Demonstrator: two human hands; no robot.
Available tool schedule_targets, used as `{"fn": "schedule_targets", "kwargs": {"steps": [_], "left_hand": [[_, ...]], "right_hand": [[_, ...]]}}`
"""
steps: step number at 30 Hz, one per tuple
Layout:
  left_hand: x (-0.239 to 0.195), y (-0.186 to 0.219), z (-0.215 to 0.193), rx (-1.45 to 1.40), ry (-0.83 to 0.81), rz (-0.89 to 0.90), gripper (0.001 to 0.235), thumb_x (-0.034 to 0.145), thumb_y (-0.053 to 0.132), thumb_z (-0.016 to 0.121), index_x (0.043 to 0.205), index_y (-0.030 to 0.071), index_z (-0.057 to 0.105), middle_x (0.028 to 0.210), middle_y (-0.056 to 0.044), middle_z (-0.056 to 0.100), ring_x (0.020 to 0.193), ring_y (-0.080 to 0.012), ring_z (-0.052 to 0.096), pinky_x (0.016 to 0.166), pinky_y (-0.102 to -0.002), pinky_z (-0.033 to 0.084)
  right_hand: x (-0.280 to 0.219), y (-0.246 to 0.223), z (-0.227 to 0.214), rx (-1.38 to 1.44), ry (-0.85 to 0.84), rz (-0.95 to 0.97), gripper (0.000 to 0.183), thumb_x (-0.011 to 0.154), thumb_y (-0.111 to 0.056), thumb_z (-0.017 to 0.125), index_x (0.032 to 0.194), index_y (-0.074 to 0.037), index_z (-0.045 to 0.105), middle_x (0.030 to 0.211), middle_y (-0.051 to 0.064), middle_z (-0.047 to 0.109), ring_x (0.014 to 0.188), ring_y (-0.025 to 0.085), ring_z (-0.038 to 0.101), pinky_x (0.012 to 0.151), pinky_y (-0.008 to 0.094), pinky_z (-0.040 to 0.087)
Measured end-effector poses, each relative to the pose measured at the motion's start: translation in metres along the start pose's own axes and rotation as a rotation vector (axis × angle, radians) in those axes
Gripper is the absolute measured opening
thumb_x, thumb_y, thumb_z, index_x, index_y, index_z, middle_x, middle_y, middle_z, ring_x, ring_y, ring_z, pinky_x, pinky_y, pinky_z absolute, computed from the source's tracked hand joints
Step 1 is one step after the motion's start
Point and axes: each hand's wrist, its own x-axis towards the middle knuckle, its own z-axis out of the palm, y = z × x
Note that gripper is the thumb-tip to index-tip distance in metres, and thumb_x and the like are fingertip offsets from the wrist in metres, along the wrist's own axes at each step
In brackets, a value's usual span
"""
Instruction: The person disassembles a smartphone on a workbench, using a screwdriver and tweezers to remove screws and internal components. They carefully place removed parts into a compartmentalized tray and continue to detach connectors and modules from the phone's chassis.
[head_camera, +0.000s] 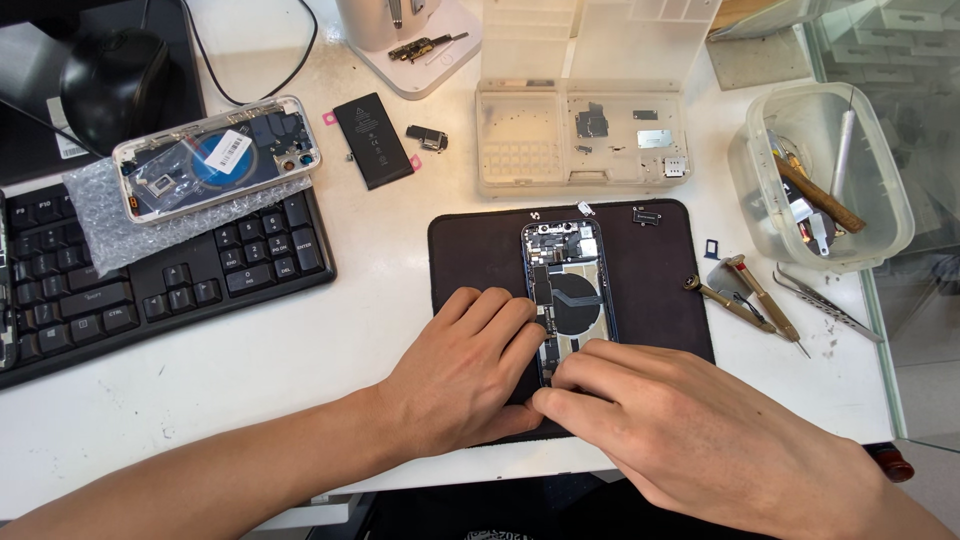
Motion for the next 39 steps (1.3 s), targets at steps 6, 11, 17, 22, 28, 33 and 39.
{"fn": "schedule_targets", "kwargs": {"steps": [6,11,17,22,28,33,39], "left_hand": [[-0.001,0.001,0.0,-0.023,0.029,-0.005,0.049,0.076,0.036,0.082,0.099,-0.003,0.065,0.105,-0.018,0.061,0.097,-0.0304,0.054,0.087,-0.042,0.043],[-0.001,0.0,0.001,-0.016,0.025,0.005,0.051,0.076,0.038,0.082,0.098,-0.005,0.067,0.103,-0.018,0.061,0.096,-0.0305,0.055,0.084,-0.041,0.044],[0.0,0.001,0.002,-0.032,0.035,0.006,0.051,0.076,0.037,0.082,0.099,-0.006,0.068,0.103,-0.019,0.061,0.097,-0.0313,0.055,0.085,-0.042,0.044],[0.0,0.0,0.003,-0.008,0.029,-0.003,0.05,0.076,0.036,0.082,0.098,-0.006,0.068,0.106,-0.019,0.062,0.1,-0.0315,0.056,0.088,-0.042,0.045],[0.001,0.002,0.001,-0.019,0.042,0.0,0.049,0.077,0.035,0.082,0.1,-0.006,0.068,0.106,-0.019,0.062,0.1,-0.0311,0.056,0.087,-0.041,0.045],[0.0,0.006,-0.003,-0.156,0.024,-0.037,0.048,0.073,0.034,0.085,0.098,-0.002,0.065,0.096,-0.015,0.058,0.091,-0.0294,0.054,0.081,-0.041,0.043],[0.002,0.011,-0.004,-0.27,0.066,-0.048,0.044,0.075,0.028,0.087,0.1,0.001,0.062,0.094,-0.01,0.056,0.088,-0.0261,0.053,0.08,-0.039,0.042]], "right_hand": [[0.003,-0.001,0.003,-0.039,0.088,0.014,0.03,0.085,-0.004,0.068,0.115,0.001,0.067,0.098,0.008,0.065,0.089,0.02,0.068,0.077,0.034,0.057],[0.002,-0.003,0.004,-0.208,0.138,-0.01,0.022,0.085,-0.01,0.069,0.104,0.0,0.065,0.093,0.01,0.065,0.088,0.024,0.068,0.078,0.038,0.057],[0.002,-0.005,0.001,-0.102,0.177,-0.044,0.031,0.078,-0.004,0.068,0.108,0.003,0.062,0.098,0.014,0.065,0.093,0.029,0.069,0.079,0.038,0.057],[0.003,-0.008,0.003,-0.129,0.224,-0.047,0.046,0.074,0.004,0.061,0.12,0.008,0.061,0.107,0.018,0.065,0.1,0.03,0.068,0.084,0.037,0.057],[0.002,-0.009,0.003,-0.182,0.121,0.029,0.035,0.087,-0.002,0.067,0.12,0.004,0.061,0.11,0.014,0.063,0.104,0.025,0.065,0.089,0.037,0.056],[0.002,-0.011,-0.001,-0.145,0.217,-0.051,0.049,0.076,0.003,0.064,0.125,0.006,0.06,0.114,0.018,0.063,0.108,0.028,0.064,0.09,0.039,0.053],[0.002,-0.01,-0.002,-0.058,0.221,-0.049,0.05,0.08,-0.002,0.068,0.129,0.007,0.059,0.117,0.018,0.063,0.109,0.029,0.064,0.092,0.04,0.053]]}}
